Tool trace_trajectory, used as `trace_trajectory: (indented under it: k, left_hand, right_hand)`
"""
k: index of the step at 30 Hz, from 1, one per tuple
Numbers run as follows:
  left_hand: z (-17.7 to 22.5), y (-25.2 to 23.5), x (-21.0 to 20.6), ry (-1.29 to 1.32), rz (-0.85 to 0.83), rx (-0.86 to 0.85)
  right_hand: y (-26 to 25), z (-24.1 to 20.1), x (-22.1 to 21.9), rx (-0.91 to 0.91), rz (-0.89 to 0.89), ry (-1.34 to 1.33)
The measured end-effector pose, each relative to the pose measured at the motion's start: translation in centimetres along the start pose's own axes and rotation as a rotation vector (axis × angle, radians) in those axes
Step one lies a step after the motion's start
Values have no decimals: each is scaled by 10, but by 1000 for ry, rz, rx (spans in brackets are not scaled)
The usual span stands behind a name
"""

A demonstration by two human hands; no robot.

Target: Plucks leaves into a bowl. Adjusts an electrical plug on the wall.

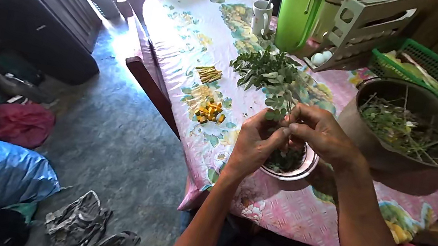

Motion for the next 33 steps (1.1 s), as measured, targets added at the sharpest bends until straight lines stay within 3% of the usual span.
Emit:
trace_trajectory:
  k: [11, 16, 22, 33]
  left_hand:
    - [-7, 1, 6, -23, 34, 34]
    - [-6, 3, 13, 3, 38, 44]
    - [-6, 2, 8, 145, 44, 95]
    - [-11, 8, 3, 362, 85, 295]
  right_hand:
    - [7, -9, 14, -7, 53, 30]
    - [18, -13, 34, 174, 115, -168]
    - [11, -10, 12, 186, 23, 292]
    - [9, -10, -1, 191, 60, 229]
Point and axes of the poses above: each hand's wrist, its own y-axis away from the middle knuckle, its own x-axis out of the back of the hand, z = x × y, the point moved 4 cm from there along -y, towards the middle knuckle, and after that the axes turned 11 degrees about -y, right-handed, at the moved point
